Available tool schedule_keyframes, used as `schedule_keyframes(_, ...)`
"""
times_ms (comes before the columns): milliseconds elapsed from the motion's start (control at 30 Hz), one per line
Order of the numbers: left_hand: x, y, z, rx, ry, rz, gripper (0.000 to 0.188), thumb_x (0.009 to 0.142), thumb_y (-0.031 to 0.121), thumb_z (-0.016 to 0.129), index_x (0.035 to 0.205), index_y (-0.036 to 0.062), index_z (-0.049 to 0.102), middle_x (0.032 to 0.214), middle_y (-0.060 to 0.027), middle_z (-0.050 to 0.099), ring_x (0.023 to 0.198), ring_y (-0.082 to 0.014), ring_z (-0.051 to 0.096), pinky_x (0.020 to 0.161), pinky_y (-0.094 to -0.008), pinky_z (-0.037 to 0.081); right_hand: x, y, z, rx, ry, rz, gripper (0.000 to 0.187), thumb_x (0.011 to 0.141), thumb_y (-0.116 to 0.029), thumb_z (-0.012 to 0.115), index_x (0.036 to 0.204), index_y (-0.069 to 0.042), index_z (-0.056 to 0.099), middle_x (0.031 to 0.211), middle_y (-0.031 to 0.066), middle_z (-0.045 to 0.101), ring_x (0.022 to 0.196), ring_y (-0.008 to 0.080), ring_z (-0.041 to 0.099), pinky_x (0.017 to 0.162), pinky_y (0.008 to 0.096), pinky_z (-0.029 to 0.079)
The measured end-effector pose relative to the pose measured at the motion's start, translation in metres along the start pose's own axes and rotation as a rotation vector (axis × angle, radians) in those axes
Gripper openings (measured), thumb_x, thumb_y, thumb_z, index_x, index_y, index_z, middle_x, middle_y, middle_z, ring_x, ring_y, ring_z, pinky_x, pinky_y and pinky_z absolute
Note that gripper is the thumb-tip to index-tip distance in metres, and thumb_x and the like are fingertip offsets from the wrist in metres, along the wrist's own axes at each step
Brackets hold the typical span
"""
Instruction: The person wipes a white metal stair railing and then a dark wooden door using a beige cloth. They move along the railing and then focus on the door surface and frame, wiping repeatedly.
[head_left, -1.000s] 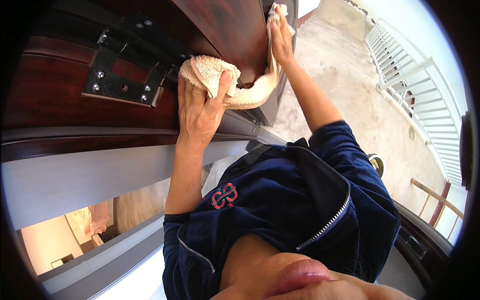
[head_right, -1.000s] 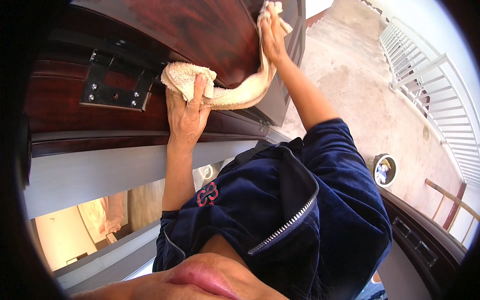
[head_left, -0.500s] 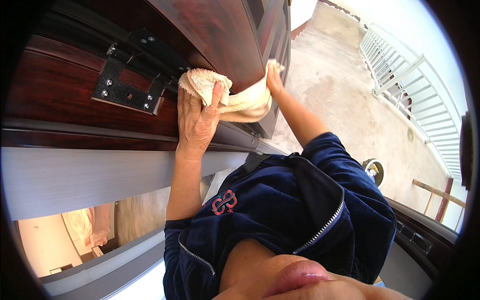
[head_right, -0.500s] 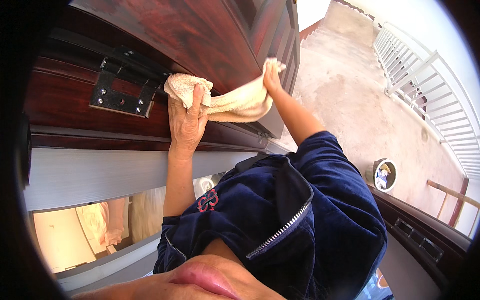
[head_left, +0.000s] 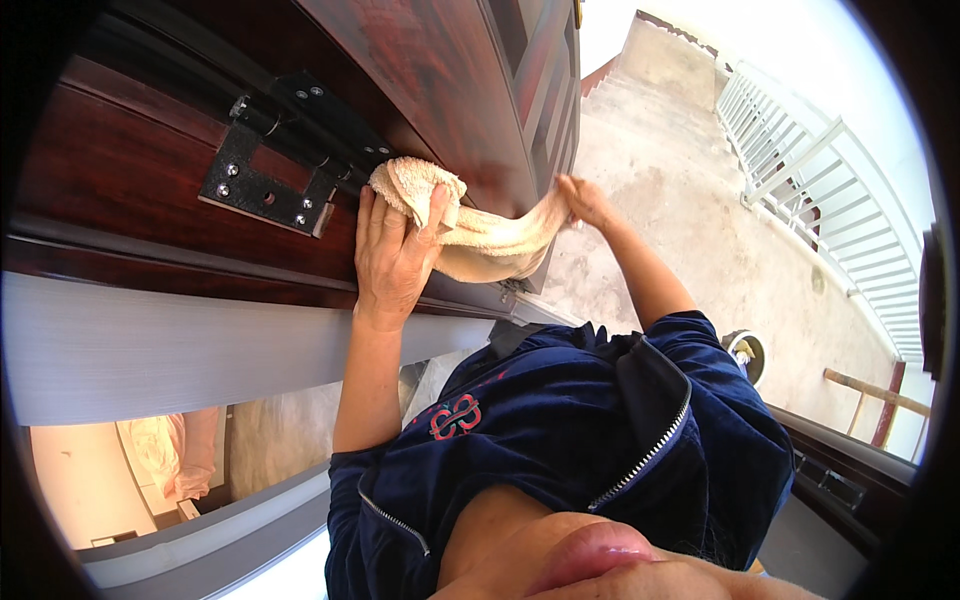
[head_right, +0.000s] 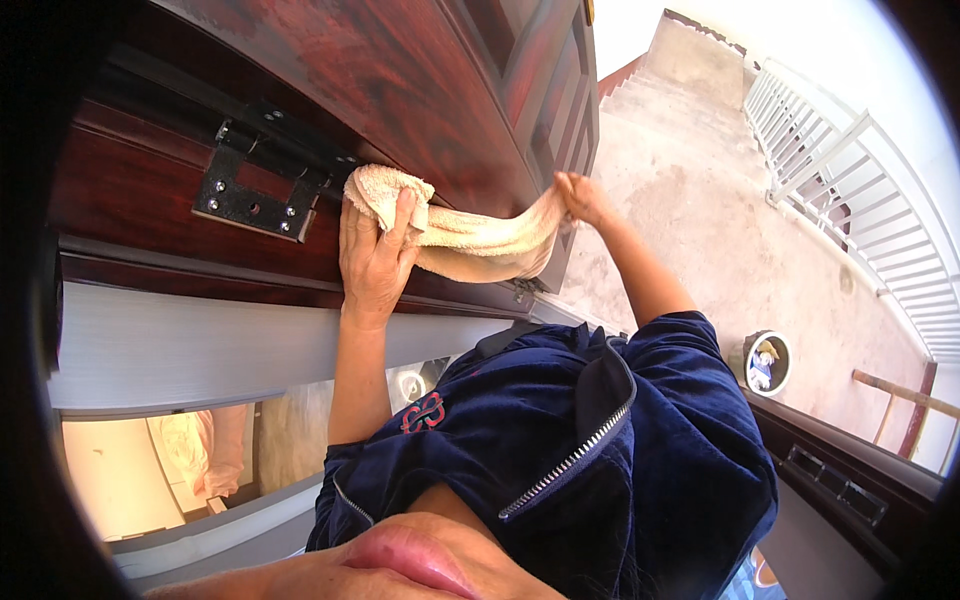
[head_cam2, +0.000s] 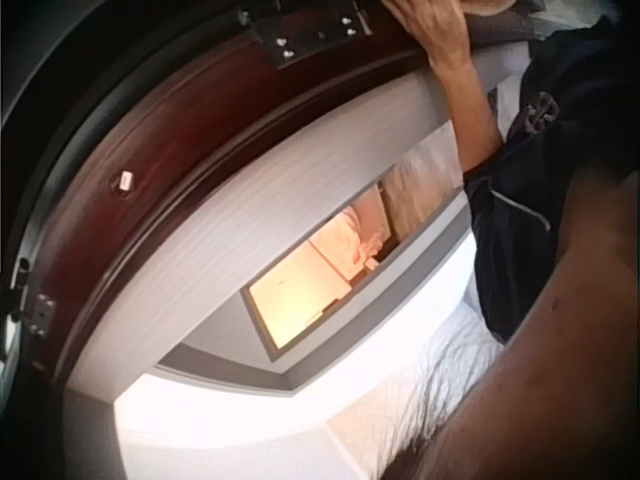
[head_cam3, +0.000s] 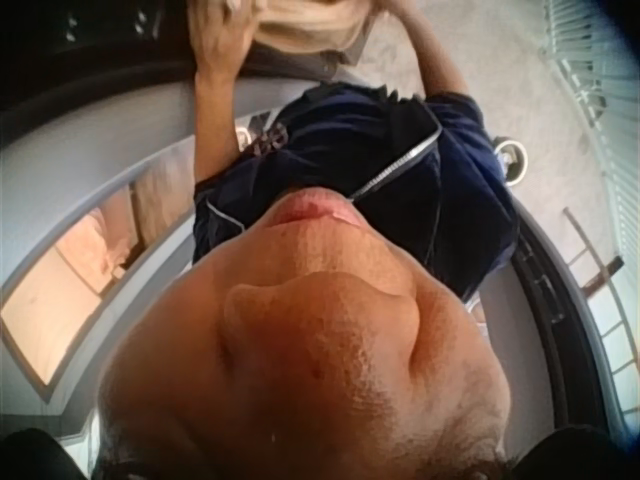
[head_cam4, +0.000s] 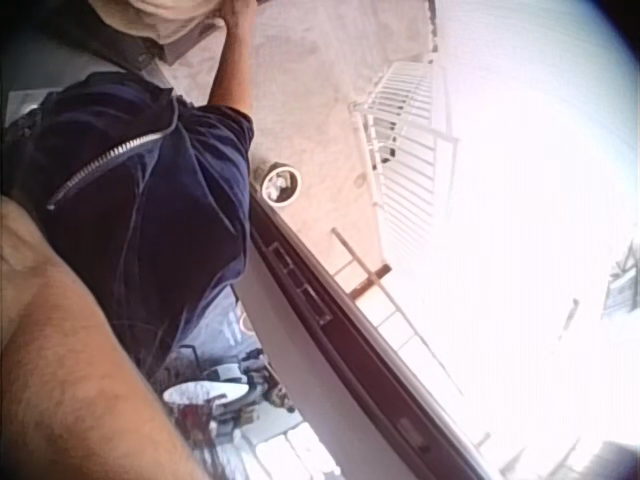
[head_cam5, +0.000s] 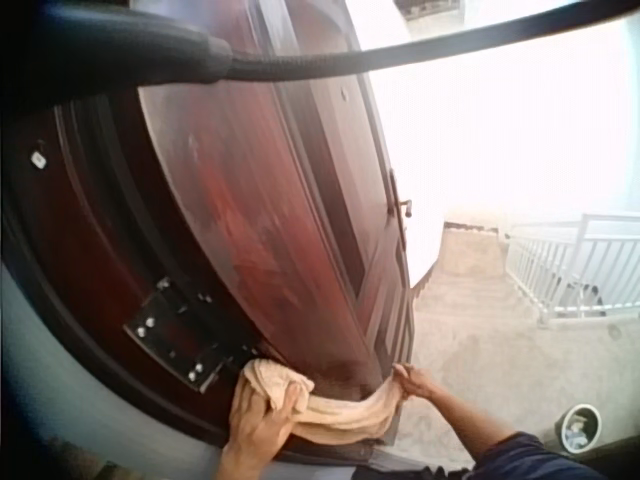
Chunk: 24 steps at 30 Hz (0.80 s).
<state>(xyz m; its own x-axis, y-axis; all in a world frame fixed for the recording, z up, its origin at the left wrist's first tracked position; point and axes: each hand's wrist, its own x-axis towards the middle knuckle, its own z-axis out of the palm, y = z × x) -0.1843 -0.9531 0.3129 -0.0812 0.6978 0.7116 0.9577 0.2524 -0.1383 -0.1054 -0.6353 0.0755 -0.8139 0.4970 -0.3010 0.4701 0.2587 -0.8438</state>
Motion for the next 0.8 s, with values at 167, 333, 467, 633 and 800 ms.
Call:
schedule_keyframes(167,-0.002,0.0,-0.009,-0.034,0.012,-0.016,0.055,0.066,0.008,0.083,0.12,0.0088,0.074,0.117,-0.0164,0.063,0.11,-0.0402,0.062,0.106,-0.0549,0.048,-0.008,-0.049,-0.053,1.093,0.121,-0.571,0.061,0.109,-0.046,0.038,0.152,-0.003,0.041,0.136,0.0189,0.06,0.127,0.0286,0.056,0.107,0.0434,0.044)
schedule_keyframes(333,-0.007,-0.001,-0.011,-0.096,0.001,0.014,0.043,0.065,0.014,0.083,0.106,0.0026,0.076,0.09,-0.0115,0.064,0.086,-0.0306,0.064,0.099,-0.0519,0.052,-0.05,-0.097,-0.008,1.708,0.538,-0.217,0.056,0.108,-0.041,0.039,0.153,-0.006,0.036,0.149,0.0163,0.049,0.135,0.0304,0.051,0.11,0.0442,0.046)
schedule_keyframes(467,-0.006,0.0,-0.008,-0.082,-0.022,0.073,0.026,0.068,0.017,0.083,0.086,0.0034,0.072,0.087,-0.0096,0.061,0.081,-0.0253,0.064,0.097,-0.0484,0.051,-0.051,-0.111,-0.024,0.099,0.358,0.0,0.034,0.093,-0.039,0.063,0.118,-0.016,0.065,0.119,0.0053,0.068,0.108,0.0188,0.066,0.088,0.0415,0.056)
schedule_keyframes(633,-0.005,-0.002,-0.003,-0.087,-0.094,0.076,0.018,0.076,0.02,0.081,0.085,0.0071,0.072,0.091,-0.0069,0.067,0.083,-0.0269,0.065,0.085,-0.0409,0.053,-0.022,-0.084,-0.087,-0.899,0.414,0.086,0.03,0.076,-0.04,0.081,0.097,-0.019,0.076,0.099,0.0017,0.072,0.099,0.0152,0.069,0.08,0.0362,0.057)
schedule_keyframes(800,-0.008,-0.002,0.0,-0.155,-0.034,-0.002,0.014,0.082,0.015,0.078,0.089,0.0062,0.07,0.089,-0.007,0.065,0.075,-0.0274,0.064,0.065,-0.0372,0.053,-0.061,-0.044,-0.012,-0.098,0.754,-0.305,0.035,0.082,-0.038,0.076,0.108,-0.015,0.071,0.112,0.0046,0.069,0.107,0.0191,0.065,0.089,0.0367,0.053)
